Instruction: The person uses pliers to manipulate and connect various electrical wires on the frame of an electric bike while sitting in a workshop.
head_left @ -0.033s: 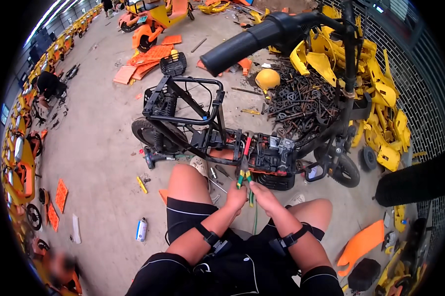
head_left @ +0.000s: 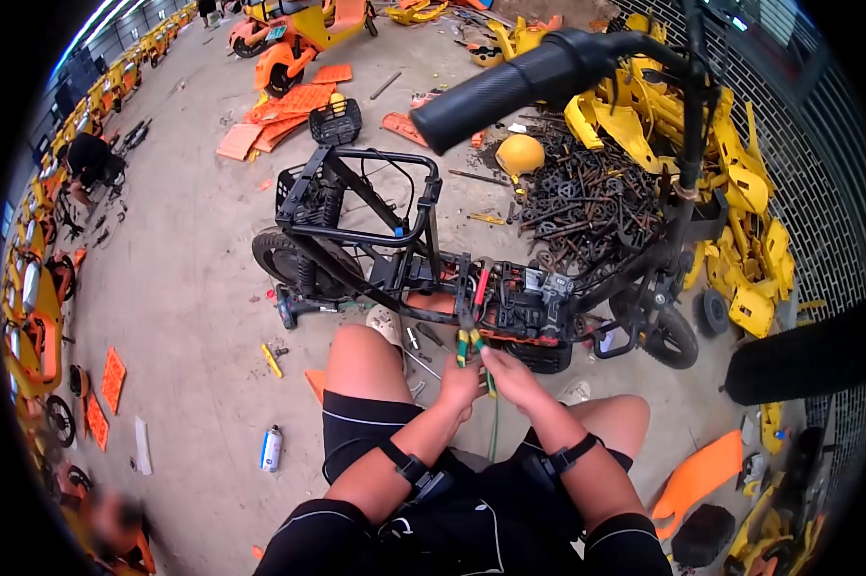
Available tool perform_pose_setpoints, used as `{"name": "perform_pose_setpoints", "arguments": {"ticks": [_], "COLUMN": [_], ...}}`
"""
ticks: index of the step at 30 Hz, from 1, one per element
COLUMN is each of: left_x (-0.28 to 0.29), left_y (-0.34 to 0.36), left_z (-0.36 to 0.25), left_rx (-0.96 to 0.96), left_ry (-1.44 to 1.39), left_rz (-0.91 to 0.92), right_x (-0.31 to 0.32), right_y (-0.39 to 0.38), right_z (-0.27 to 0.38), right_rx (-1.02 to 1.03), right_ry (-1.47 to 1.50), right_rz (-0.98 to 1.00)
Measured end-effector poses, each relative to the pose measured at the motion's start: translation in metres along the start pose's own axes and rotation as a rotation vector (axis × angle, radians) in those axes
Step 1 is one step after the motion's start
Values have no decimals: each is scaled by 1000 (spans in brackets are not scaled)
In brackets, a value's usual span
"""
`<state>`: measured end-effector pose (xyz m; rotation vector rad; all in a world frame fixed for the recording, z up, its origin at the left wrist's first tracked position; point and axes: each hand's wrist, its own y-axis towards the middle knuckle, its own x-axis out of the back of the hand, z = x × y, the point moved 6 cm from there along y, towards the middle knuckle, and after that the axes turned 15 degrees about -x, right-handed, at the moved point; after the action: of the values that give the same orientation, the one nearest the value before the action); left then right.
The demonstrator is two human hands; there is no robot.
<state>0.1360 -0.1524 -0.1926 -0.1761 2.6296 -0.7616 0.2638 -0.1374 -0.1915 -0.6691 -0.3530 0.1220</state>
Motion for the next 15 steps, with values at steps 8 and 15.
{"name": "perform_pose_setpoints", "arguments": {"ticks": [8,15], "left_x": [4,45], "left_y": [11,10], "left_z": [-43,-52], "left_rx": [1,23], "left_ry": [-352,-435], "left_rz": [-119,-143], "right_x": [20,-104], "right_y": [178,166], "right_z": [-76,-37], "right_rx": [-267,-599], "right_ry": [27,727], "right_rz": [-217,128]}}
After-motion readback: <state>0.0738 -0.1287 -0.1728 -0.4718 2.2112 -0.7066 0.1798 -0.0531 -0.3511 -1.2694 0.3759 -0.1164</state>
